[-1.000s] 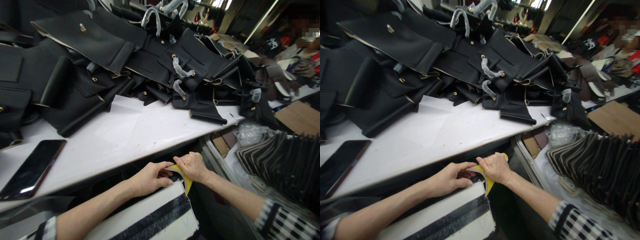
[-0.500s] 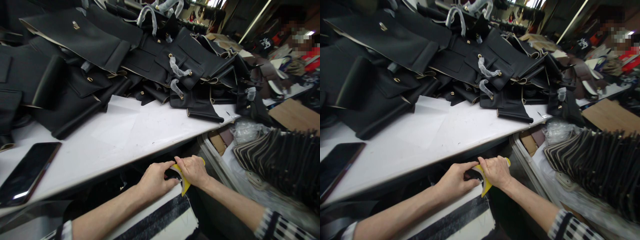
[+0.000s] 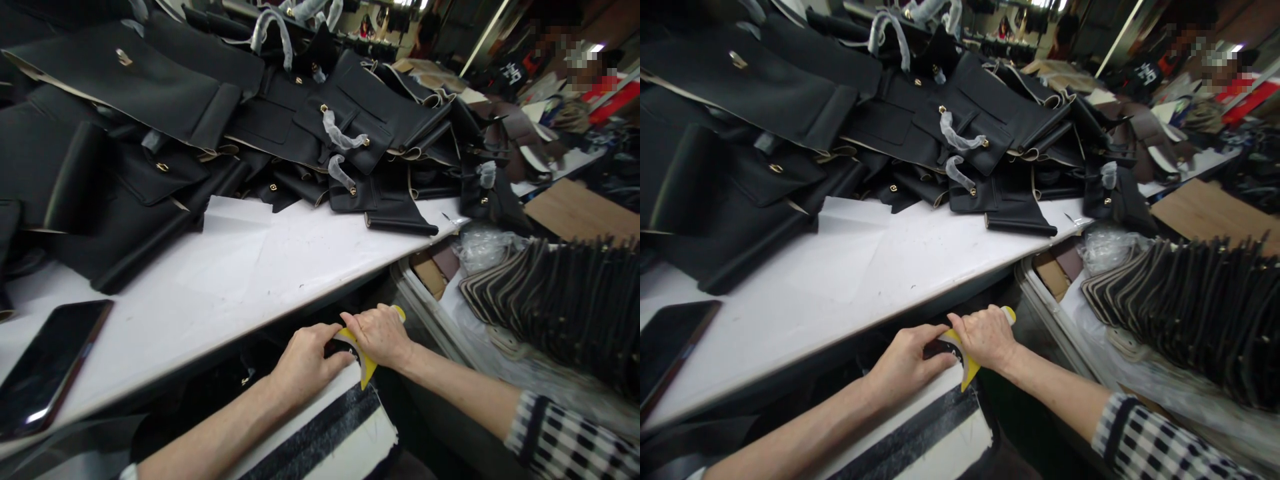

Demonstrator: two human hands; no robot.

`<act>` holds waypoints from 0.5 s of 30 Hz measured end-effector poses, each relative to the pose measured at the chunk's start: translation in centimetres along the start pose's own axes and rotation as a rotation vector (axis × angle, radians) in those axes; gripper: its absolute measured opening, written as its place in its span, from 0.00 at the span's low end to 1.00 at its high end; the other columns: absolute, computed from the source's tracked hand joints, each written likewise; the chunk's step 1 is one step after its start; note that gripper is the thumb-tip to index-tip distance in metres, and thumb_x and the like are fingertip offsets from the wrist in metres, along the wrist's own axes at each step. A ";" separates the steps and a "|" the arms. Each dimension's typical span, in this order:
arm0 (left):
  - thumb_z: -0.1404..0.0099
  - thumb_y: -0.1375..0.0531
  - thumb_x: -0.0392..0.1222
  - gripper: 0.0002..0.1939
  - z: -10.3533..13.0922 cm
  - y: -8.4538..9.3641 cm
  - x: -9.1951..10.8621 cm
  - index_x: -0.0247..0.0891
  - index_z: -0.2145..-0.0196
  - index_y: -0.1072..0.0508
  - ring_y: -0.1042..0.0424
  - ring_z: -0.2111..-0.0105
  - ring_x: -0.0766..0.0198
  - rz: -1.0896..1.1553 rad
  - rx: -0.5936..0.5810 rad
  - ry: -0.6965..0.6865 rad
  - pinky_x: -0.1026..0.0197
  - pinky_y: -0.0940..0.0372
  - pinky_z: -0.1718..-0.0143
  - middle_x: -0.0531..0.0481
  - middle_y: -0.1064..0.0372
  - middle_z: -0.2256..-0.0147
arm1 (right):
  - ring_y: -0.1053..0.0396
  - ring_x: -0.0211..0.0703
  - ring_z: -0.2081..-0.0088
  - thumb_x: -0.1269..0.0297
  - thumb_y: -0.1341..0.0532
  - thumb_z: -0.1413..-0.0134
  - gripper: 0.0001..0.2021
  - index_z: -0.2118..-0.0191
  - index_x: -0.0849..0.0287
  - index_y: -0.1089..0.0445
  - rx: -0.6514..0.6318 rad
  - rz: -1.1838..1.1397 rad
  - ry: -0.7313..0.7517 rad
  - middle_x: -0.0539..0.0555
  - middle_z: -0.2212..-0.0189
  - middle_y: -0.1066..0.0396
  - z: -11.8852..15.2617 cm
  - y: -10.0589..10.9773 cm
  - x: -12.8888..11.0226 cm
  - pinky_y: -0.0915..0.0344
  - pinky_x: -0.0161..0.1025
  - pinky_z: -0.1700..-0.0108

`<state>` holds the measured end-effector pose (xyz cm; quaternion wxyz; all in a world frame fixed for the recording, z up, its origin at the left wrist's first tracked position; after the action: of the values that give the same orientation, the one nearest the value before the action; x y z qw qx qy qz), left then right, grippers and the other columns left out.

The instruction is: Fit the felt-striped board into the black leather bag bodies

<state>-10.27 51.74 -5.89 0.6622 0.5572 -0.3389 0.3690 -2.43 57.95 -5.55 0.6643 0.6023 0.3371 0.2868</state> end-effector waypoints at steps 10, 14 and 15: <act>0.38 0.37 0.53 0.22 0.3 -1.6 -2.8 0.36 0.52 0.27 0.26 0.57 0.56 0.522 -0.184 0.195 0.60 0.34 0.56 0.47 0.24 0.58 | 0.37 0.40 0.79 0.35 0.56 0.38 0.36 0.86 0.59 0.41 -0.214 -0.713 -0.402 0.53 0.87 0.38 2.0 -5.0 5.3 0.49 0.38 0.73; 0.34 0.49 0.65 0.29 0.6 -2.7 -5.2 0.36 0.55 0.25 0.28 0.54 0.53 0.406 -0.328 0.293 0.57 0.36 0.52 0.47 0.24 0.57 | 0.50 0.34 0.87 0.30 0.69 0.42 0.36 0.86 0.55 0.54 -0.369 -1.097 -0.679 0.47 0.90 0.52 5.6 -11.1 6.4 0.51 0.35 0.81; 0.33 0.52 0.67 0.32 0.5 -3.3 -5.7 0.36 0.56 0.25 0.28 0.54 0.53 0.363 -0.391 0.301 0.57 0.36 0.52 0.47 0.24 0.57 | 0.51 0.34 0.87 0.29 0.70 0.43 0.36 0.85 0.55 0.55 -0.396 -1.174 -0.739 0.47 0.90 0.52 6.3 -12.6 6.1 0.50 0.34 0.82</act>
<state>-10.24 50.23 -12.37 0.7229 0.2887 -0.3956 0.4874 5.97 57.49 -18.36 0.8762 0.2476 0.3000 -0.2845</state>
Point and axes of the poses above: each hand's wrist, its own z-axis away from the middle knuckle, its own y-axis out of the back of the hand, x = y × z, the point moved 10 cm from there along -z, towards the middle knuckle
